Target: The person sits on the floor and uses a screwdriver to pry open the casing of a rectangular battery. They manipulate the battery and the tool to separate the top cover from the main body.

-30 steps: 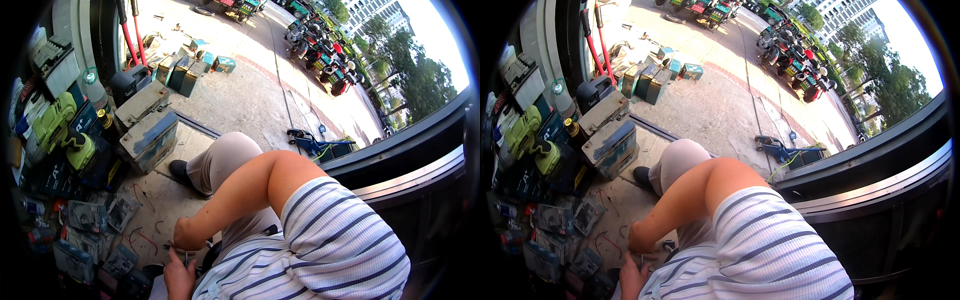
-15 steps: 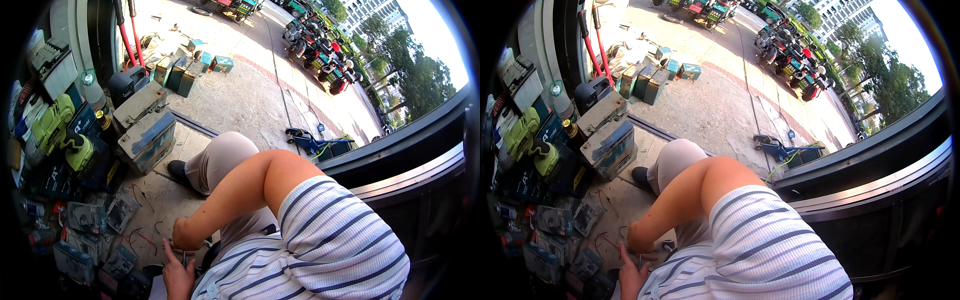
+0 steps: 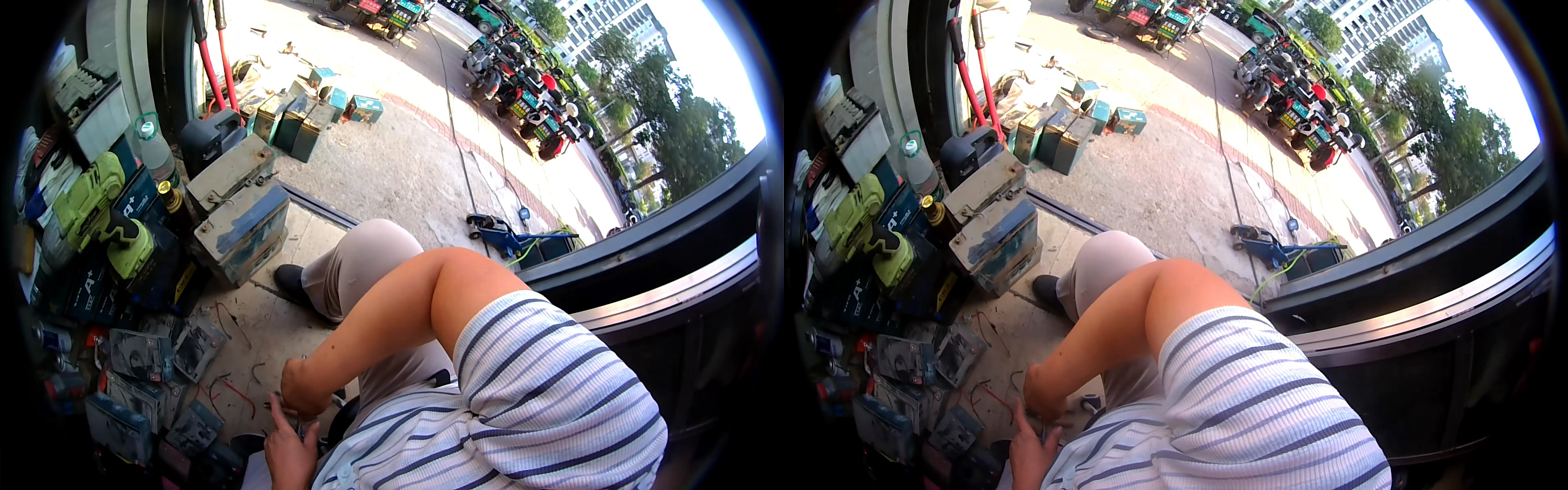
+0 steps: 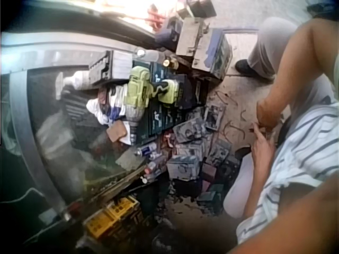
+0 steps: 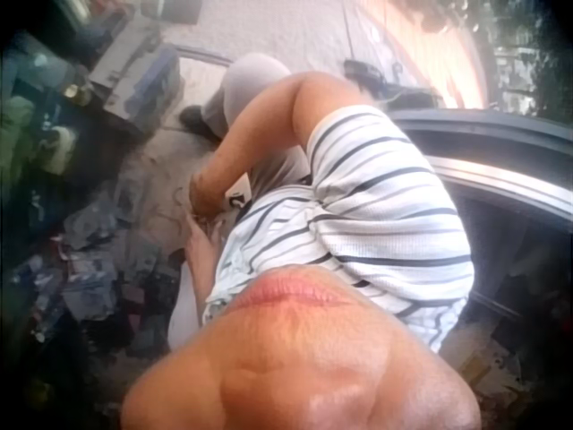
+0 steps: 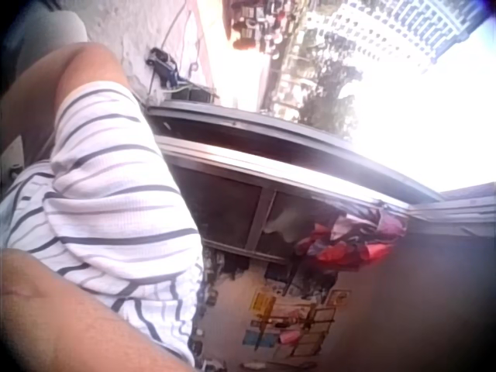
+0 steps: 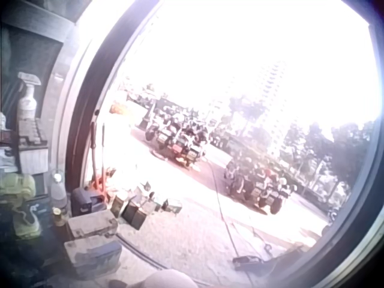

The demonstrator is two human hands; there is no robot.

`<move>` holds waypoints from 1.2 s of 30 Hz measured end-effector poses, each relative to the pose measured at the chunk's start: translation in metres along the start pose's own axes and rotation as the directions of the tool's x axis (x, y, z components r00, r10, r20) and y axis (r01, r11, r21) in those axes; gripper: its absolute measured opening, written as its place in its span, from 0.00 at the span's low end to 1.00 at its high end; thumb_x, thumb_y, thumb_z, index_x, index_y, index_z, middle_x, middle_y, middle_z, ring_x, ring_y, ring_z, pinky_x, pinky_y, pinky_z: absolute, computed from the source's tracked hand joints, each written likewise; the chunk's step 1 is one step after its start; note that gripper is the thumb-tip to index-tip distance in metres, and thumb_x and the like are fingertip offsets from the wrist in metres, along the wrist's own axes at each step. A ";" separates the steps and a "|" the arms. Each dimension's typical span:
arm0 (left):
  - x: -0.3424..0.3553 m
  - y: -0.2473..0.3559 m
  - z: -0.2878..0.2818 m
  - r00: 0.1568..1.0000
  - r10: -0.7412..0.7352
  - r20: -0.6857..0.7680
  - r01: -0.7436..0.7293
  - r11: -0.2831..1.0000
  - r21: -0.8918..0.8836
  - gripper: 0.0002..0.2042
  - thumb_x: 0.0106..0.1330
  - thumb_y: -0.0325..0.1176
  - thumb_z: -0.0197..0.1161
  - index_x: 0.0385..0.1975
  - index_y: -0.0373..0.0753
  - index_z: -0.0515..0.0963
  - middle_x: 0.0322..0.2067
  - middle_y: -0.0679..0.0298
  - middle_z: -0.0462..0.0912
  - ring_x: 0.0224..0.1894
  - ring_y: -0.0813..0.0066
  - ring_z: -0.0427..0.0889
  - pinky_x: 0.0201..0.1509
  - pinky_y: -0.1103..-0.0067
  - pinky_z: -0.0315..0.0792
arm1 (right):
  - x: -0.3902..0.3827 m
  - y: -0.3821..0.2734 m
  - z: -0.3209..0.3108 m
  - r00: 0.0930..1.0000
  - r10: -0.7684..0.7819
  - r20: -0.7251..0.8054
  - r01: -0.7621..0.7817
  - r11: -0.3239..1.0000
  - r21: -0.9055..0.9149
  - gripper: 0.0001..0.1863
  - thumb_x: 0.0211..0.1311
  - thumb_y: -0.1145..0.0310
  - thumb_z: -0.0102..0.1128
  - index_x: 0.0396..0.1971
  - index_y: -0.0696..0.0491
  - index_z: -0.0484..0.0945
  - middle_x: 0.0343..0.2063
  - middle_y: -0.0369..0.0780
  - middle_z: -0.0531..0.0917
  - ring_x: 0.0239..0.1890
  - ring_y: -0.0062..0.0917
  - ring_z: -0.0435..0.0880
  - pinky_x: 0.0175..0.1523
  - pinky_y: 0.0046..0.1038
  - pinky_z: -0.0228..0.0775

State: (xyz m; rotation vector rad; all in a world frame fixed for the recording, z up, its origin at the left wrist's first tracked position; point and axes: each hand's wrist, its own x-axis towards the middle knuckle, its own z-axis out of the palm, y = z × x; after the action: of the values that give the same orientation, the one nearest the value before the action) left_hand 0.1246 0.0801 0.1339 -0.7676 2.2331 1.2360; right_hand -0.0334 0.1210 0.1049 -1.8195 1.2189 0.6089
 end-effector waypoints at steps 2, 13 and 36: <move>0.001 -0.001 0.001 1.000 0.007 0.005 -0.007 1.000 0.012 0.41 0.60 0.50 0.61 0.67 0.35 0.49 0.40 0.39 0.79 0.42 0.38 0.78 0.44 0.58 0.71 | 0.003 0.000 0.002 1.000 0.004 0.007 -0.004 1.000 0.013 0.18 0.55 0.54 0.60 0.41 0.48 0.81 0.37 0.41 0.85 0.44 0.34 0.83 0.43 0.36 0.74; 0.000 -0.004 0.000 1.000 0.018 -0.007 -0.018 0.999 0.032 0.39 0.61 0.52 0.60 0.65 0.36 0.53 0.36 0.38 0.79 0.39 0.38 0.78 0.42 0.57 0.71 | 0.008 0.003 0.005 1.000 -0.013 -0.012 0.013 1.000 0.013 0.21 0.53 0.47 0.60 0.37 0.47 0.83 0.35 0.40 0.85 0.42 0.33 0.84 0.42 0.37 0.73; -0.003 -0.013 0.001 0.997 0.081 0.010 -0.081 0.997 -0.001 0.38 0.58 0.42 0.65 0.64 0.31 0.55 0.42 0.38 0.78 0.45 0.39 0.76 0.48 0.60 0.69 | -0.003 0.005 -0.008 0.995 -0.089 0.050 0.090 0.996 -0.028 0.27 0.50 0.40 0.59 0.44 0.42 0.82 0.42 0.39 0.84 0.48 0.37 0.81 0.47 0.42 0.72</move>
State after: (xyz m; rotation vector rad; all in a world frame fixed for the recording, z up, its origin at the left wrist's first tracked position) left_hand 0.1353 0.0759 0.1275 -0.6750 2.2759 1.2757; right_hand -0.0396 0.1150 0.1100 -1.8634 1.0954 0.6201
